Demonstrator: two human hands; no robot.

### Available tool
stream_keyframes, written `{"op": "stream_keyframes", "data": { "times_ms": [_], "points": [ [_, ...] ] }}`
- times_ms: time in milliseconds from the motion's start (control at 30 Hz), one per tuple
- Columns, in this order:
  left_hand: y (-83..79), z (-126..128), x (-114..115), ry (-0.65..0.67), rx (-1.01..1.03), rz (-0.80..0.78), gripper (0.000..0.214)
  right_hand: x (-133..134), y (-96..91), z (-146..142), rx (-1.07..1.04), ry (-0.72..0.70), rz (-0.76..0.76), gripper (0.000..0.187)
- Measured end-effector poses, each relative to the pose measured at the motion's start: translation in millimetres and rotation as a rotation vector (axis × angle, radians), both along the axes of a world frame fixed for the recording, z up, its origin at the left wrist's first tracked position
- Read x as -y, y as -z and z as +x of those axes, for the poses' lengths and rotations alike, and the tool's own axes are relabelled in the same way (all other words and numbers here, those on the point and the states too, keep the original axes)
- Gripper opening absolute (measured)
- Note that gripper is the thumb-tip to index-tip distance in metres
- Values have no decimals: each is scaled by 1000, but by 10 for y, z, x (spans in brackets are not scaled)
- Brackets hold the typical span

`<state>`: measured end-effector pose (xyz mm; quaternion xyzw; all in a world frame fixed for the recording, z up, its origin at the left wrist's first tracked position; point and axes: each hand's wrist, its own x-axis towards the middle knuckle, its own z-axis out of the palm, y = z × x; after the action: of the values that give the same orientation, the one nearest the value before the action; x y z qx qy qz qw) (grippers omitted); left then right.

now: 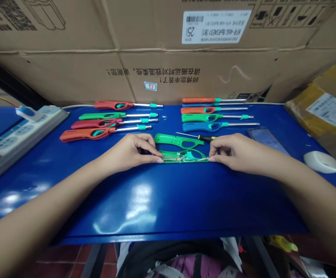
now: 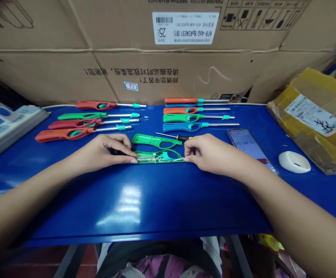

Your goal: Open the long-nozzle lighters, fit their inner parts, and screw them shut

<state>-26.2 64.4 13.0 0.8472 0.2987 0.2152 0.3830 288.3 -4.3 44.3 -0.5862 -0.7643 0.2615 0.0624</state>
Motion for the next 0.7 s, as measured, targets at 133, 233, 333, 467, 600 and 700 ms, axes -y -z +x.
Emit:
{"op": "stream_keyframes", "data": {
  "times_ms": [133,233,333,467,600,700],
  "points": [
    [-13,21,47,-10,-27,40,18,-5,5,8,4,-13,19,13],
    [-7,61,113,-58,-63,168,20,-2,6,-4,-11,-24,21,14],
    [23,119,182,-87,-66,273,25,3,12,-14,-22,-40,22,14],
    [71,175,217,-82,-30,257,22,7,27,-9,-16,-36,26,14],
    [110,189,205,-134,39,111,22,4,35,-6,-14,-32,19,15],
    [132,201,216,-169,68,84,21,2,45,-2,-17,-28,20,15]
  ]
}}
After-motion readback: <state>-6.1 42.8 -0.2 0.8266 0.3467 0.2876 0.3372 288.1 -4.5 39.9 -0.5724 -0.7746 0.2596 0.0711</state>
